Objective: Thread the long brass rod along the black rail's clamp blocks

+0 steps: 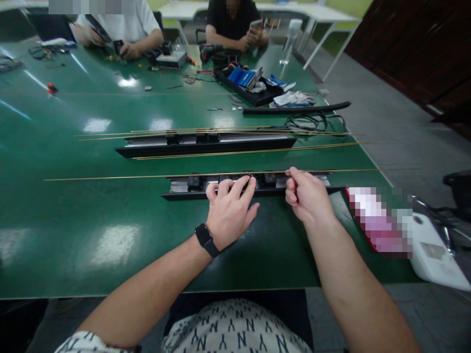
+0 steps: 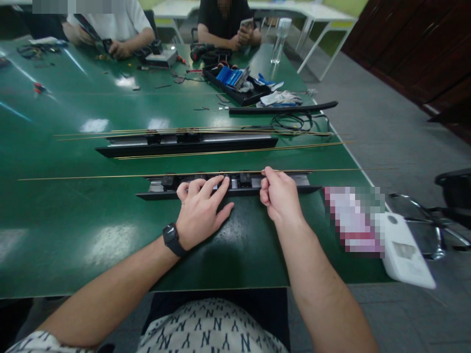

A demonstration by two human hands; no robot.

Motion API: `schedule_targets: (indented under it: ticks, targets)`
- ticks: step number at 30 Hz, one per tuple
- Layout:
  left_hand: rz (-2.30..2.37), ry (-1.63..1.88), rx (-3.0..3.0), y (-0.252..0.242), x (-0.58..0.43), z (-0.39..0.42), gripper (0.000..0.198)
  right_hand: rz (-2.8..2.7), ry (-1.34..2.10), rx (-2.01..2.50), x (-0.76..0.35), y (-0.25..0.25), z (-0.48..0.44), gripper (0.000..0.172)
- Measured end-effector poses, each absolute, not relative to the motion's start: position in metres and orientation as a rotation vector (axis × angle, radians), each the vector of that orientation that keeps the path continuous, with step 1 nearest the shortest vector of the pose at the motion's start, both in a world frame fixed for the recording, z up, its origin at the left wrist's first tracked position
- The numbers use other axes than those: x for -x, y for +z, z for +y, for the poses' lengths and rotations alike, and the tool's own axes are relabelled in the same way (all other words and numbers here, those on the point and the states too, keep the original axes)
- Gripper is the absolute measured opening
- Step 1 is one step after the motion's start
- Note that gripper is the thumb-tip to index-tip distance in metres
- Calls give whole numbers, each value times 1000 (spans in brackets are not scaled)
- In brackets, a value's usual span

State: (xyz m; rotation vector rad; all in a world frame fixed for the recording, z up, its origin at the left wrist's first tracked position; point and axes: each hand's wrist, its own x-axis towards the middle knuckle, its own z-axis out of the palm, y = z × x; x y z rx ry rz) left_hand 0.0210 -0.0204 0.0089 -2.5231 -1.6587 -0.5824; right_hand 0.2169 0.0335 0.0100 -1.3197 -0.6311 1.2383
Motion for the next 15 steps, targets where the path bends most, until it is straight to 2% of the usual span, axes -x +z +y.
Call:
schedule_targets:
  ticks: [15]
  targets:
    - [-1664,-622,2518,7,-18,-21,54,-632,1242,1316,-217,10,33,23]
